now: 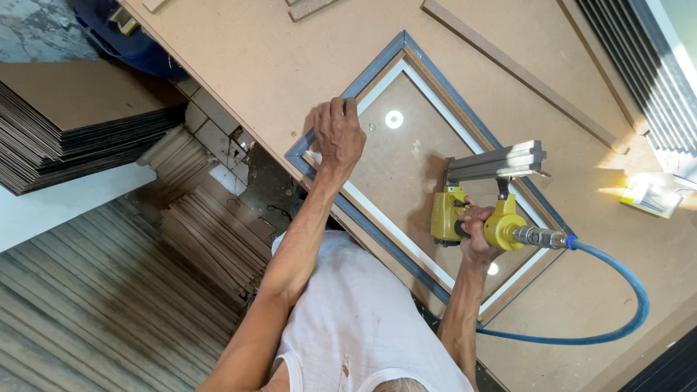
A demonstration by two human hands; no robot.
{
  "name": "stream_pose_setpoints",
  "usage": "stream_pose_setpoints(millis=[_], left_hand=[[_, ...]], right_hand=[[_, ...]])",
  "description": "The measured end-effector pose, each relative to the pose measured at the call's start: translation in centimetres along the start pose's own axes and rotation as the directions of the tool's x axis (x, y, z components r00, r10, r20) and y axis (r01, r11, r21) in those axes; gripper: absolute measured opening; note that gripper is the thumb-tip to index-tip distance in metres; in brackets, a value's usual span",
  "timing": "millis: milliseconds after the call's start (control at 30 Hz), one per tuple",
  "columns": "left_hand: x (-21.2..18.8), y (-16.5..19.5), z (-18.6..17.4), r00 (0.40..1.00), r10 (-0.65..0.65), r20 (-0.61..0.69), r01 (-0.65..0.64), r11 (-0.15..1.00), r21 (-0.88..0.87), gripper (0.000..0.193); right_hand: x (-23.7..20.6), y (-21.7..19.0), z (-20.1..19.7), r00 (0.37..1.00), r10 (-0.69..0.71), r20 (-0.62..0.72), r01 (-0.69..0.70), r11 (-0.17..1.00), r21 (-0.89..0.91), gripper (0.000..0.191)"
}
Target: The person assembles rectangular wooden frames by placing thin wooden strips along the edges of a frame base and securing them with a pneumatic nail gun. Completed frames are stacked on the table, and additional strips are gathered from the floor as needed.
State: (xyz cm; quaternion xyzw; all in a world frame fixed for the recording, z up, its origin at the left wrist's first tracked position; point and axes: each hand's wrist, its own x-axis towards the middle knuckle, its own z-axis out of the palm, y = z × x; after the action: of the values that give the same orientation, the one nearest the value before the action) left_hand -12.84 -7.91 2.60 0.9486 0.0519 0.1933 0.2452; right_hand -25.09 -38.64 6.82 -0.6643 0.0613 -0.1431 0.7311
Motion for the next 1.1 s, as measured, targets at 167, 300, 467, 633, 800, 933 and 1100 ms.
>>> stream_pose_setpoints(millis=[167, 300, 467, 633, 800, 933, 1100], left_hand=[[0.7, 0.6, -1.0, 0.994, 0.000, -0.106, -0.013, 0.992, -0.127, 0.032], [1.1, 0.4, -1.3, 0.980, 0.000, -0.198, -0.027, 0.991, -0.134, 0.026], [1.0, -0.1, -0.8, 0.994, -0.044, -0.103, 0.018, 0.968, -0.249, 0.027], [0.9, -0.2, -0.2, 0.995, -0.054, -0.088, 0.032, 0.971, -0.235, 0.029], [0.7, -0.7, 0.0, 0.995, -0.063, -0.078, 0.043, 0.969, -0.242, 0.031], [0.5, -1.0, 0.3, 0.996, -0.069, -0.056, 0.053, 0.966, -0.255, 0.030], [0.6, -0.4, 0.4, 0.994, -0.068, -0.087, 0.048, 0.976, -0.212, 0.030]], right_hand=[[1.1, -0.1, -1.1, 0.989, 0.043, 0.139, -0.042, 0.999, -0.013, 0.031], [4.8, 0.0, -0.3, 0.936, 0.074, 0.345, -0.086, 0.996, 0.020, 0.034], [11.0, 0.4, 4.4, 0.878, 0.062, 0.475, -0.107, 0.992, 0.068, 0.033], [16.3, 0.7, 10.8, 0.885, 0.022, 0.465, -0.054, 0.997, 0.056, 0.029], [18.8, -0.4, 14.5, 0.892, 0.080, 0.444, -0.055, 0.996, -0.068, 0.018], [18.6, -0.9, 14.8, 0.897, 0.075, 0.435, -0.061, 0.997, -0.047, 0.017], [18.0, -1.1, 14.3, 0.912, 0.061, 0.405, -0.040, 0.997, -0.059, 0.022]])
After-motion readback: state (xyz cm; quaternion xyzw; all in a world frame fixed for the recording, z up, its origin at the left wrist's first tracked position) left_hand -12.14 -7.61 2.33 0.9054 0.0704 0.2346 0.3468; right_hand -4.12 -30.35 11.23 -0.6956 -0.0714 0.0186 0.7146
